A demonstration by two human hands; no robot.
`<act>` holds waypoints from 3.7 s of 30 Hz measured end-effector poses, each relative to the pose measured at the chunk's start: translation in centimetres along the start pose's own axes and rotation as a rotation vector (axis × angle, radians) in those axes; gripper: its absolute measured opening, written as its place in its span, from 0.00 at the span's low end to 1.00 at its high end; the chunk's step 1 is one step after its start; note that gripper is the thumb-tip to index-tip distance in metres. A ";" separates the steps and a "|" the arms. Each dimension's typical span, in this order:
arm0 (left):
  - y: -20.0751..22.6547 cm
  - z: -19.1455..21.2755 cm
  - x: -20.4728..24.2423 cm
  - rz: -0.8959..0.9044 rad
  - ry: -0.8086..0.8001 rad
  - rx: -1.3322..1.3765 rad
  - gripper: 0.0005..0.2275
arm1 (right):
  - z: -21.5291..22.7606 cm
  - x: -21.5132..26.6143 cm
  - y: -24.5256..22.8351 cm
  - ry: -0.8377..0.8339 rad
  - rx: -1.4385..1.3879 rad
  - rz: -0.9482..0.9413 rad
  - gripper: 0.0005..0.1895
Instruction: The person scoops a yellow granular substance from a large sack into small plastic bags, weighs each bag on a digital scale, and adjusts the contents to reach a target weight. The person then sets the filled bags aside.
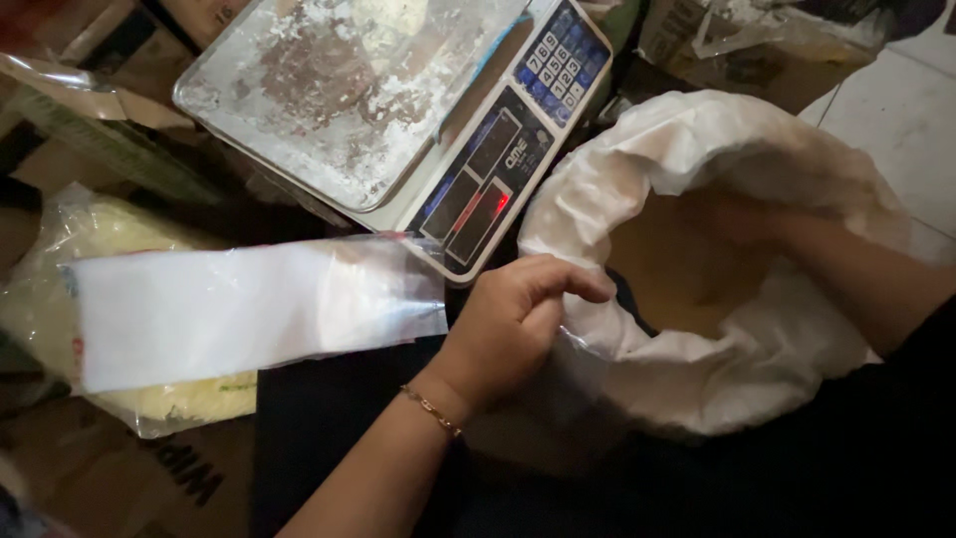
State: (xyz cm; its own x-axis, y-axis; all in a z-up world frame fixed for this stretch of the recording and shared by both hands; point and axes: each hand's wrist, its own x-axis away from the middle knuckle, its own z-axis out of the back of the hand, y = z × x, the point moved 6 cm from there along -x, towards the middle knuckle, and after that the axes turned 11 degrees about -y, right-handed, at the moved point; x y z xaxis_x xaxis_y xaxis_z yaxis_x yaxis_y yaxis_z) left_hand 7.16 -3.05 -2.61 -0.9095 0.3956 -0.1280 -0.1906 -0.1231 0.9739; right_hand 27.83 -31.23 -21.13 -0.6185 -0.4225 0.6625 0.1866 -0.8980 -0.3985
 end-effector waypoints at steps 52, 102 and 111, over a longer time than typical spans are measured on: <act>-2.3 -6.7 -15.7 0.015 -0.062 -0.485 0.08 | 4.1 28.6 -6.2 0.440 -0.997 0.088 0.49; -4.5 -4.9 -14.5 0.191 -0.035 0.052 0.18 | 6.6 26.7 -10.1 0.649 0.125 0.012 0.43; -0.1 -5.2 -15.5 -0.055 -0.105 -0.253 0.11 | 2.8 21.3 -14.9 0.145 -0.033 -0.023 0.19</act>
State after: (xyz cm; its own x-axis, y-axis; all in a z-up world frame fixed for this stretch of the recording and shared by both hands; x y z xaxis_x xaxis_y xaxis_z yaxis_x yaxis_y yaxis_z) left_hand 19.38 -13.94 -1.70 -0.8544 0.4984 -0.1467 -0.3371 -0.3169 0.8865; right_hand 13.98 -27.17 0.70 -0.7269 -0.3770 0.5740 0.1468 -0.9018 -0.4065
